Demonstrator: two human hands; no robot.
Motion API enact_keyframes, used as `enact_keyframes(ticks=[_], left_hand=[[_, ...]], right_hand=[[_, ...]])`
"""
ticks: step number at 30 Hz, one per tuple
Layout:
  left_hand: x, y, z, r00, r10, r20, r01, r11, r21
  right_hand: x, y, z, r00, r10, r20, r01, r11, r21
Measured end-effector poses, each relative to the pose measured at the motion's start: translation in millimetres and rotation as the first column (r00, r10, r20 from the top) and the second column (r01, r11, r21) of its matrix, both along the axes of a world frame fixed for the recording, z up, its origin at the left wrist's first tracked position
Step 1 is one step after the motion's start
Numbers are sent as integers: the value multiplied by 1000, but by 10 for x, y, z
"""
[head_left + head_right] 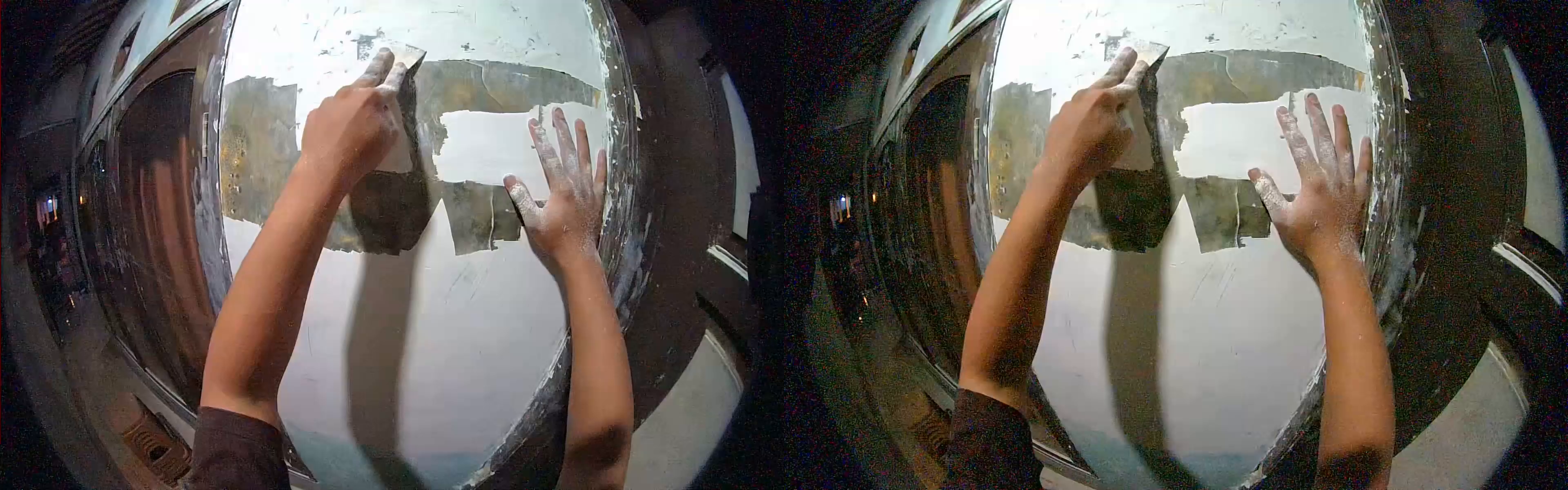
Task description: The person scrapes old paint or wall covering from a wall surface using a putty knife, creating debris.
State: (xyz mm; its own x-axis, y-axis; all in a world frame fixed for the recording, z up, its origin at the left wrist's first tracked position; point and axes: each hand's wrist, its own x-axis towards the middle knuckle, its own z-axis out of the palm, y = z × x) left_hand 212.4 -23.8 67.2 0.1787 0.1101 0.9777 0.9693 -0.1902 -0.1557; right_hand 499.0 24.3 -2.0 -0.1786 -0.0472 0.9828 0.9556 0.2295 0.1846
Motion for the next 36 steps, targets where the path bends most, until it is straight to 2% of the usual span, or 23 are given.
enact_keyframes(ticks=[7, 9, 11, 12, 13, 17, 19, 20, 23, 24, 27, 28, 29, 31, 32, 33, 35, 36], left_hand=[[130, -121, 112, 998, 52, 23, -51, 998, -48], [116, -1, 129, 991, 104, 87, -96, 991, -93], [68, 13, 46, 998, 9, 63, -5, 998, -64], [47, -17, -34, 999, -39, -21, 40, 999, 34], [63, -33, -57, 999, -38, -18, 38, 999, 35], [136, -14, 88, 1000, 10, 30, -8, 997, -83], [303, -83, 200, 991, -1, 137, 18, 993, -118], [304, -28, 216, 991, 65, 115, -53, 993, -101], [223, 44, 73, 996, 52, 76, -44, 994, -99], [197, 41, -15, 998, -29, 54, 30, 999, -18], [228, 19, 23, 999, 31, 22, -31, 999, -18], [311, -55, 119, 988, 143, 64, -128, 973, -193], [326, -22, 174, 988, 140, 64, -126, 974, -190], [349, 26, 249, 996, 8, 83, -2, 998, -67], [365, 64, 206, 993, -57, 99, 53, 998, 47], [375, 39, 166, 993, -58, 100, 54, 998, 43], [378, -40, 125, 994, 16, 107, -4, 994, -110], [349, 7, 132, 997, 38, 66, -30, 992, -123]], right_hand=[[7, 22, 7, 1000, 1, 8, -1, 1000, 20], [4, 16, 11, 1000, 9, 10, -9, 1000, 21], [12, 31, -1, 1000, 5, 7, -5, 1000, 23], [10, 38, -2, 1000, 4, 8, -4, 1000, 31], [8, 38, 2, 1000, 3, 11, -4, 999, 39], [7, 17, -9, 1000, -9, 7, 9, 999, 31], [-4, -23, -8, 999, 31, 12, -31, 999, 31], [-10, -20, 13, 999, 29, 14, -30, 999, 38], [15, 16, -9, 999, 38, 20, -39, 998, 43], [9, 9, -11, 999, 31, 19, -32, 999, 43], [11, 34, 1, 1000, 6, 13, -6, 999, 50], [11, 47, -3, 1000, -13, 10, 12, 999, 49], [15, 48, -2, 1000, -15, 9, 15, 999, 52], [14, 46, -4, 1000, 0, 10, 0, 999, 43], [18, 33, 0, 999, 50, 9, -50, 998, 29], [18, 31, -5, 999, 49, 10, -49, 998, 26], [19, 28, -7, 999, 37, 12, -37, 999, 26], [31, 37, -13, 999, 39, 11, -39, 999, 27]])
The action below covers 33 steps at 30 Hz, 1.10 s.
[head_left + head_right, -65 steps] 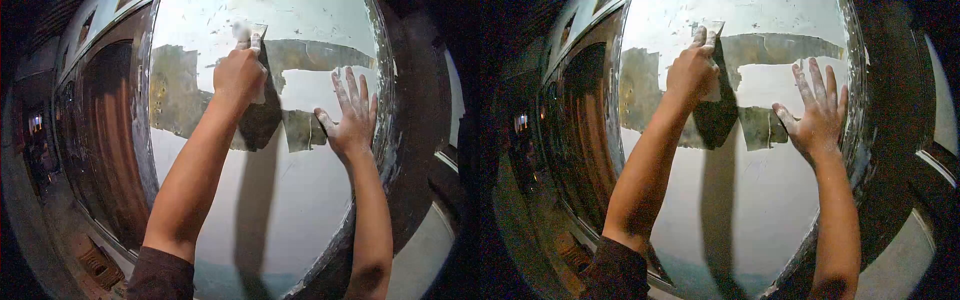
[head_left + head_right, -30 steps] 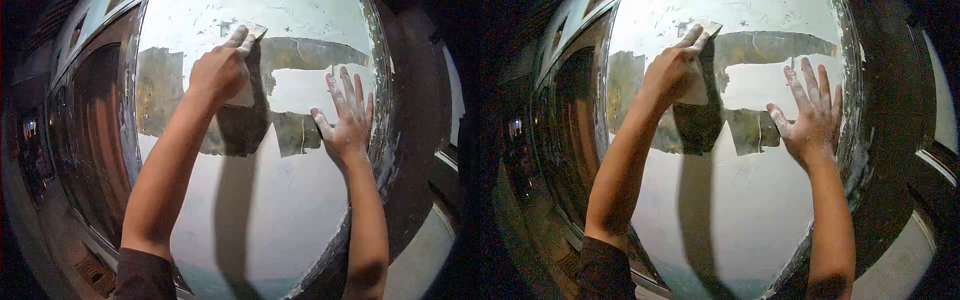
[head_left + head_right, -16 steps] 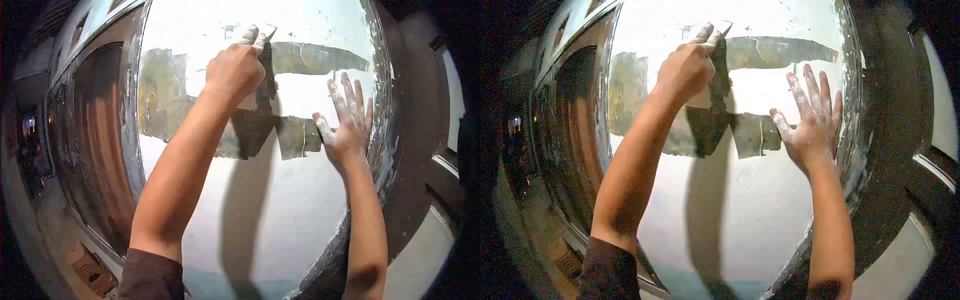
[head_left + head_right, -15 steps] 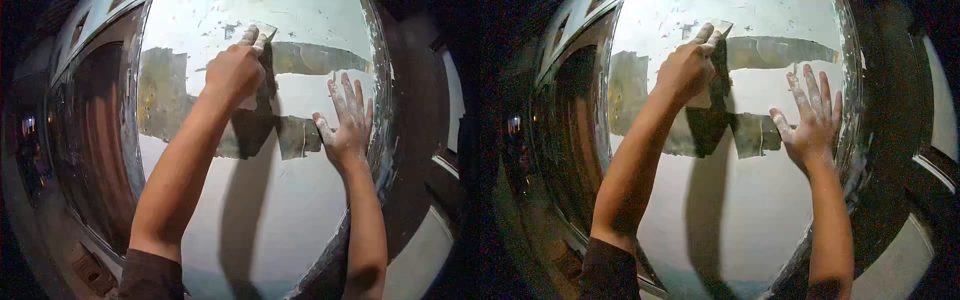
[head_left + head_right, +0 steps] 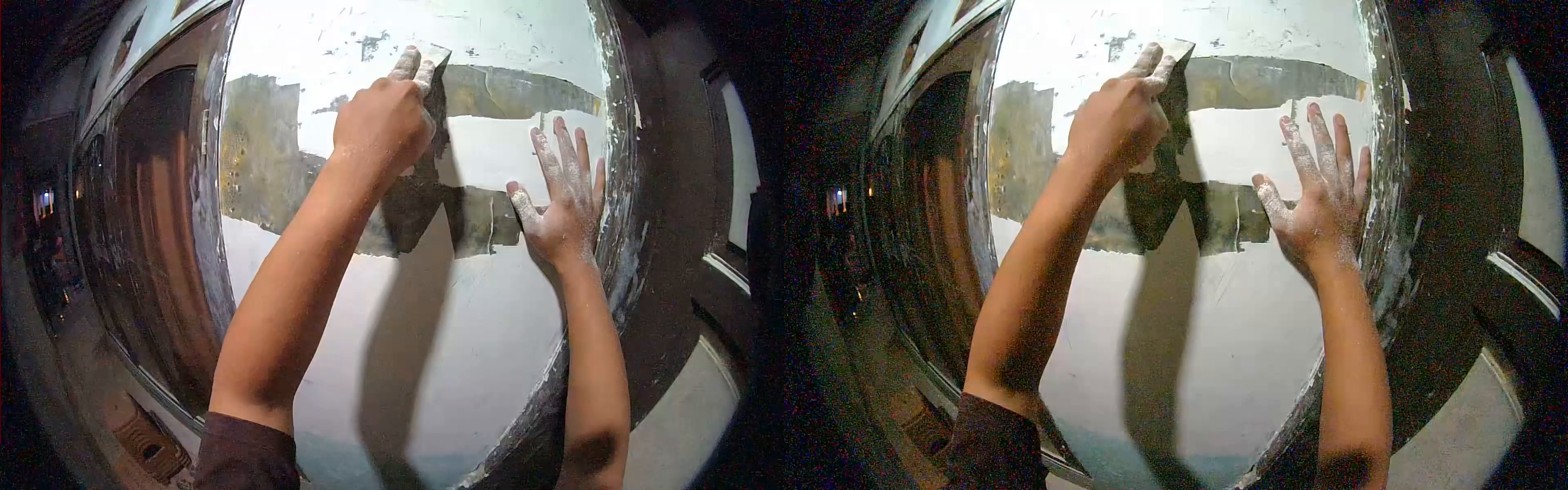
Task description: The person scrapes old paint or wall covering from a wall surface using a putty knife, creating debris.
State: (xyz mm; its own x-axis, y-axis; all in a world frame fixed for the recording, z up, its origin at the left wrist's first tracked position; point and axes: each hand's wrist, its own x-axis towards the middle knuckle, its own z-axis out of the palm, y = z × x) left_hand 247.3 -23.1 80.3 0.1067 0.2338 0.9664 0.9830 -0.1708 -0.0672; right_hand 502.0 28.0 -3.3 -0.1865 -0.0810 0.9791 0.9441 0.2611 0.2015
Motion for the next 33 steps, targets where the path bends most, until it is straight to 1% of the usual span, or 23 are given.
enact_keyframes(ticks=[1, 3, 4, 5, 7, 8, 11, 12, 15, 16, 19, 20, 21, 23, 24, 25, 28, 29, 31, 33], left_hand=[[-5, 49, 28, 1000, 5, -4, -5, 1000, 3], [-3, 77, 67, 998, -51, -38, 57, 985, 163], [42, 57, 164, 998, -63, -4, 63, 991, 114], [92, 44, 202, 998, -62, -4, 62, 991, 116], [184, -48, 263, 992, -72, 106, 65, 995, 70], [167, -22, 285, 994, -70, 82, 65, 996, 53], [135, -18, 117, 994, -59, 97, 57, 998, 28], [107, -26, 33, 992, -72, 107, 67, 996, 55], [142, -11, 72, 993, -31, 114, 25, 998, 61], [210, -198, 129, 988, -7, 155, 14, 999, -42], [225, -158, 190, 986, -3, 165, 1, 1000, 12], [236, -146, 163, 973, -62, 223, 59, 998, 19], [202, -111, 117, 973, -64, 223, 61, 998, 21], [83, -12, 5, 991, -49, 126, 43, 998, 45], [94, -55, -53, 982, -56, 180, 38, 994, 103], [89, -94, -28, 982, -50, 185, 33, 995, 94], [79, -141, 292, 954, -11, 301, 29, 998, -54], [58, -107, 298, 953, -13, 302, 31, 998, -55], [43, -146, 291, 949, -94, 300, 97, 995, 7], [-14, -145, 184, 947, -102, 305, 108, 994, -3]], right_hand=[[2, 14, 8, 1000, 5, -1, -5, 1000, 4], [-18, -27, 12, 1000, -19, 2, 18, 1000, 12], [-26, -23, 25, 1000, -14, 3, 14, 1000, 17], [-19, -19, 15, 1000, -6, 3, 6, 1000, 18], [-12, -13, 7, 1000, 0, 6, 0, 1000, 28], [-11, -19, 6, 1000, -1, 5, 0, 1000, 27], [-10, -14, 11, 1000, 10, 1, -10, 1000, 20], [-3, 0, 6, 1000, 19, -2, -19, 1000, 11], [-24, -70, -6, 999, 35, -1, -35, 999, 11], [9, 9, 9, 1000, 10, 14, -11, 1000, 24], [1, -4, 7, 1000, -11, -3, 11, 1000, 2], [-11, -29, 6, 1000, 9, -9, -9, 1000, 2], [-5, -25, 7, 1000, 7, -9, -7, 1000, 3], [-4, -5, 2, 1000, 14, -6, -14, 1000, 11], [-2, 8, -3, 1000, 1, -7, -1, 1000, 18], [-25, -36, 2, 999, 32, -11, -32, 999, 18], [6, 22, 11, 1000, -16, 5, 16, 1000, 21], [1, 24, 6, 1000, -18, 5, 18, 1000, 21], [-1, 13, 4, 1000, -8, -3, 8, 1000, 30], [2, 4, 1, 1000, 17, 1, -17, 999, 38]])
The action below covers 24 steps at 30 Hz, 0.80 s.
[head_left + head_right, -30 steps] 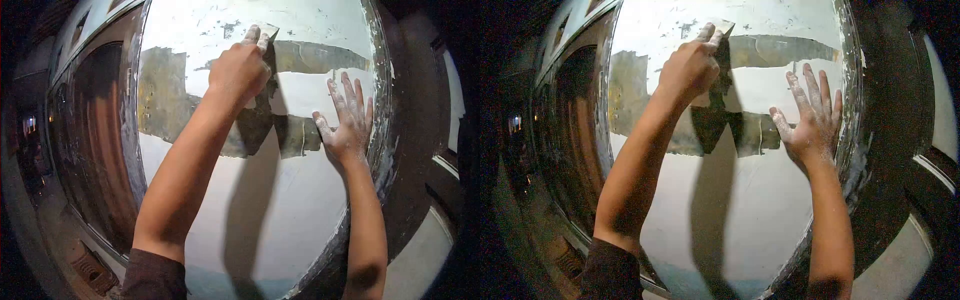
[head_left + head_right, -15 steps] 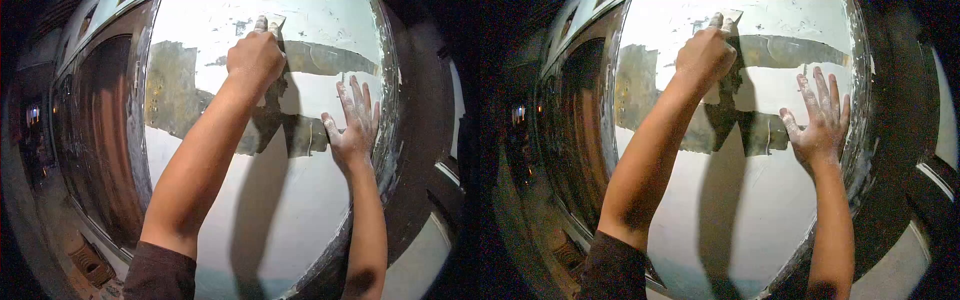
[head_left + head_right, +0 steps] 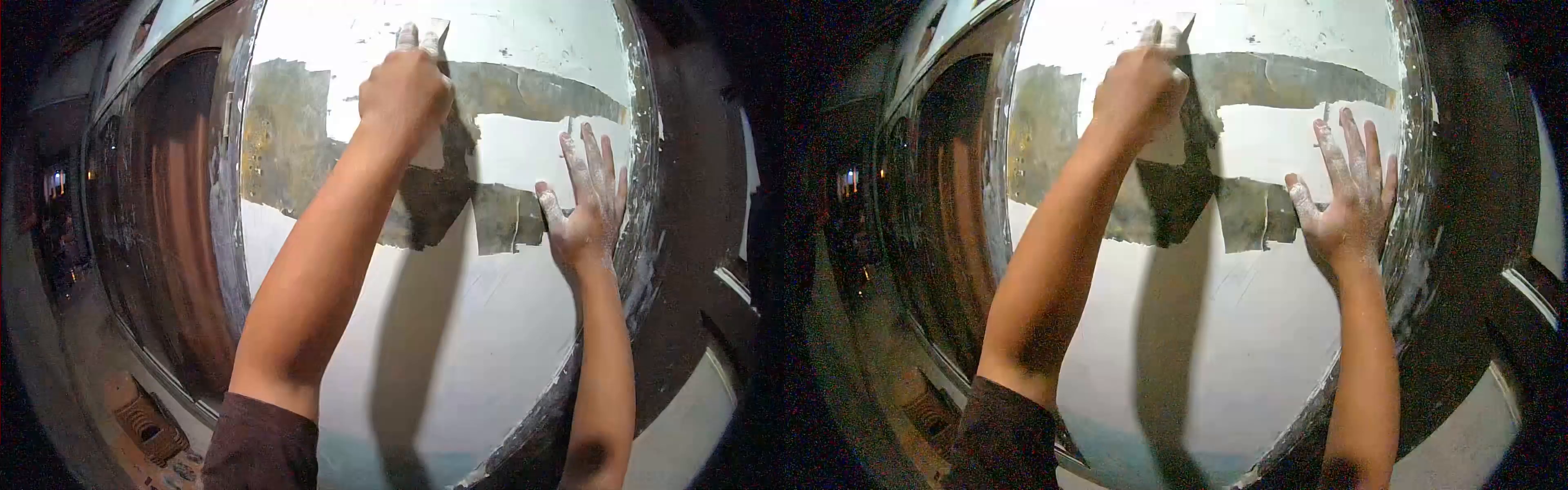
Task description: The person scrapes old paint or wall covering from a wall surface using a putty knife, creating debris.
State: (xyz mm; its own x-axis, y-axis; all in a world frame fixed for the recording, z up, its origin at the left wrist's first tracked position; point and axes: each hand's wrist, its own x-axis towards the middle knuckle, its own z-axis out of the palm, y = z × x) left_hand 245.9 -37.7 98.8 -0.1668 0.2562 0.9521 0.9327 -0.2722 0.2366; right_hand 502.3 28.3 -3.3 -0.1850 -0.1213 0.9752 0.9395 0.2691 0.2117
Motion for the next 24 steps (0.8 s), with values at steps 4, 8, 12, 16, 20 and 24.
enact_keyframes(ticks=[4, 8, 12, 16, 20, 24], left_hand=[[-223, 51, -189, 995, 103, -11, -102, 992, 80], [-377, 135, 121, 996, 94, -4, -94, 995, 26], [-413, 120, 62, 999, 28, -46, -21, 990, 142], [-472, 89, -19, 994, 106, -38, -106, 994, -6], [-396, -69, 206, 997, 75, -32, -75, 997, 17], [-526, 27, 212, 997, 38, -62, -35, 998, 44]], right_hand=[[-17, -11, -1, 999, -32, -10, 32, 999, -14], [-18, -31, 10, 1000, -25, 6, 25, 1000, -10], [-18, -34, 3, 1000, -30, 7, 30, 1000, -7], [-18, -2, -4, 1000, 0, 4, 0, 1000, 14], [-44, -42, -6, 1000, 6, -15, -6, 1000, -3], [-30, -49, -13, 1000, 16, -9, -16, 1000, -13]])
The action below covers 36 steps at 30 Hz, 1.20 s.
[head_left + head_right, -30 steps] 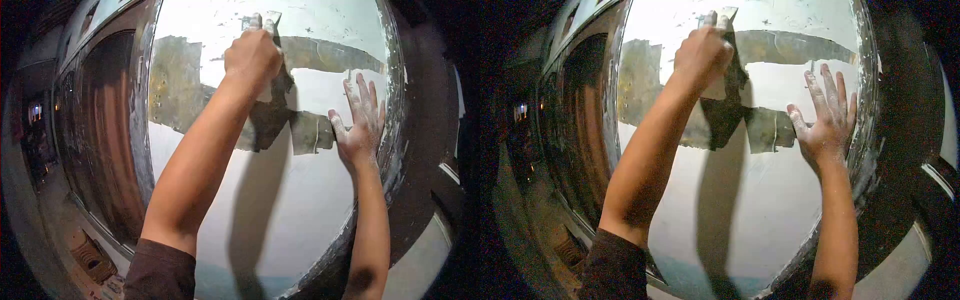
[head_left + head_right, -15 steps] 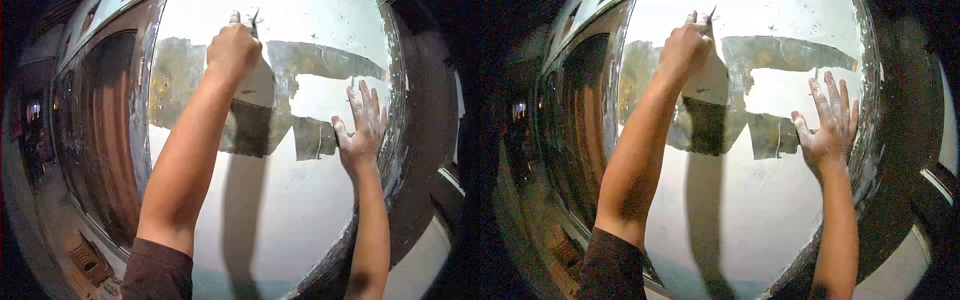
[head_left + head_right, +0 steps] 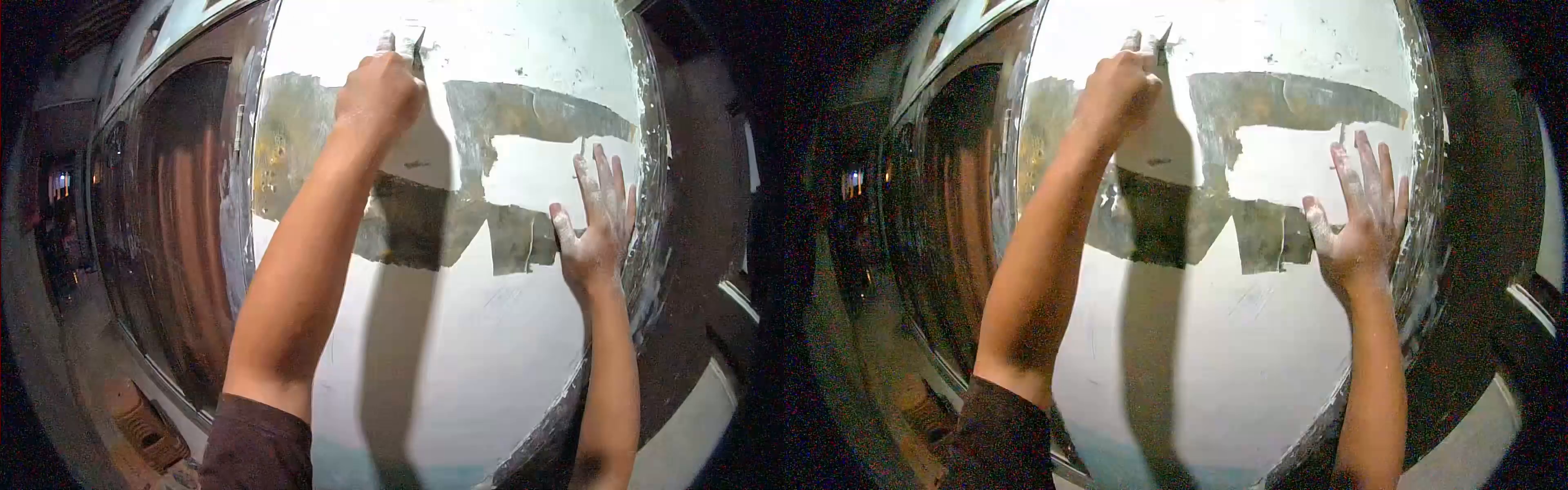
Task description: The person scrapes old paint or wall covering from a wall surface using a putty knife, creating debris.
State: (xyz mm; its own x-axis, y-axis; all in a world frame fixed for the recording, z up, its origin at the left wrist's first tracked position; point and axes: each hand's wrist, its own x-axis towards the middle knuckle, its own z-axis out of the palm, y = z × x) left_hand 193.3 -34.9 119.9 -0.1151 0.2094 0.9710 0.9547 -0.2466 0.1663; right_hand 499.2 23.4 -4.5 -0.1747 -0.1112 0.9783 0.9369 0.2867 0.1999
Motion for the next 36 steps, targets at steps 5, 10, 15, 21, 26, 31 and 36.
enact_keyframes(ticks=[5, 10, 15, 21, 26, 31, 36], left_hand=[[-43, -66, -73, 1000, 10, -22, -10, 1000, -23], [-62, 34, 81, 998, 41, -37, -41, 999, -9], [-199, 69, -31, 995, 24, -95, -24, 1000, 0], [-85, -70, 33, 999, 35, -9, -35, 997, -66], [-193, 56, -574, 1000, -27, -3, 27, 998, 61], [-220, -74, -1567, 1000, 7, -20, -7, 1000, 3], [-198, -69, -1326, 997, 71, -18, -71, 997, 1]], right_hand=[[-20, -32, 5, 999, -44, -9, 44, 999, -22], [7, 38, 8, 999, -40, 2, 40, 999, 13], [-3, 0, 11, 999, -45, 0, 45, 999, -15], [-10, -11, 1, 999, -33, -6, 33, 999, -15], [-22, -23, -10, 999, -31, -13, 31, 999, -17], [-25, 3, -13, 1000, -11, -19, 11, 1000, -19], [-13, 14, 4, 1000, -3, -11, 3, 1000, 10]])
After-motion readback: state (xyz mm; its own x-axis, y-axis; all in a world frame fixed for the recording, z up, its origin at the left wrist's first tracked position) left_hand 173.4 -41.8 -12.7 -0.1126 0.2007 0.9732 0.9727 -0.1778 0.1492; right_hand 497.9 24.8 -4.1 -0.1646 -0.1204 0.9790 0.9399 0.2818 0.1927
